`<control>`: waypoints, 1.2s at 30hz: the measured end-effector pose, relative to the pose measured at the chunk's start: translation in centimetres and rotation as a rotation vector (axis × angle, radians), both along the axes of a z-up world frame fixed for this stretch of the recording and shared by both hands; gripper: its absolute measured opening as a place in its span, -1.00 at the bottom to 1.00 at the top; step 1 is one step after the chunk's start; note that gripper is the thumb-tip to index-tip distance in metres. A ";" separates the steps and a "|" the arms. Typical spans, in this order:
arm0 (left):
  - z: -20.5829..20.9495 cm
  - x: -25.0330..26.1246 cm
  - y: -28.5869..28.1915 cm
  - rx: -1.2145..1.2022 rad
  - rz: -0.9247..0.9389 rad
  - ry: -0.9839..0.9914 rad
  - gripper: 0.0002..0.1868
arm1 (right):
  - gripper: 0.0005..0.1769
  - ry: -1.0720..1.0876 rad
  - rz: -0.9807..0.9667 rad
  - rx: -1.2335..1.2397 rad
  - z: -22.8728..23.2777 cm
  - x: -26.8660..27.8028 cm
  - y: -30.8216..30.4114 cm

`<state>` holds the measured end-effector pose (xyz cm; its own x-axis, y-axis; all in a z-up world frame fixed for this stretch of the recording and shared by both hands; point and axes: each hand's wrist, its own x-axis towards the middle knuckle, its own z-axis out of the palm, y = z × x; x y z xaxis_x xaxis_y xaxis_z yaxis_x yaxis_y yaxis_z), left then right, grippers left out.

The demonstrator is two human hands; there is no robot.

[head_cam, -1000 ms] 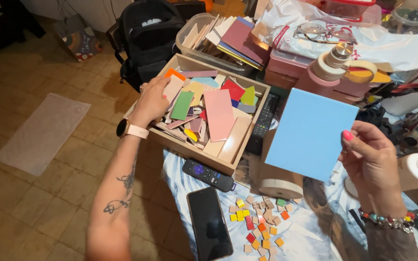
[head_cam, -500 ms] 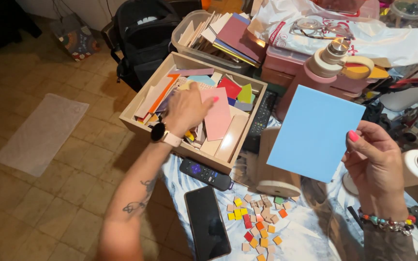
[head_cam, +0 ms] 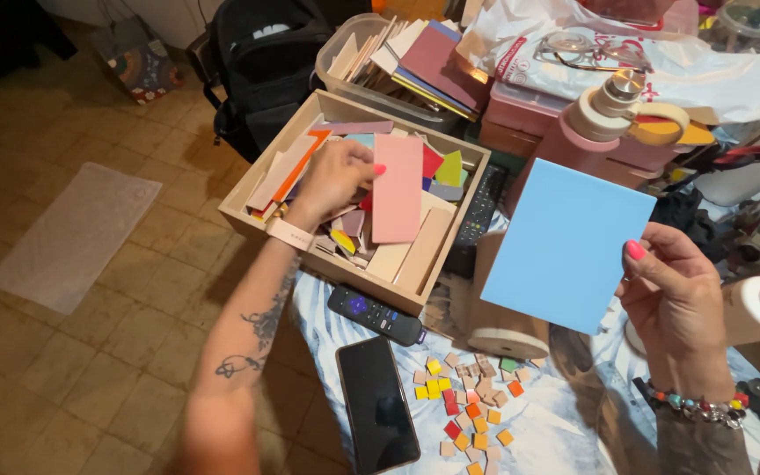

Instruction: Measuring, marking, and cutting glass strips for a mosaic project

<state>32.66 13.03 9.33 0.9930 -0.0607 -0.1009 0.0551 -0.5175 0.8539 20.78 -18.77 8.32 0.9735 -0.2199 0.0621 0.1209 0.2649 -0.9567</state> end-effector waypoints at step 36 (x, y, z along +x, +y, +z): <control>-4.0 3.5 -8.2 1.055 -0.014 -0.095 -0.33 | -0.78 0.027 0.023 0.028 -0.3 0.2 0.7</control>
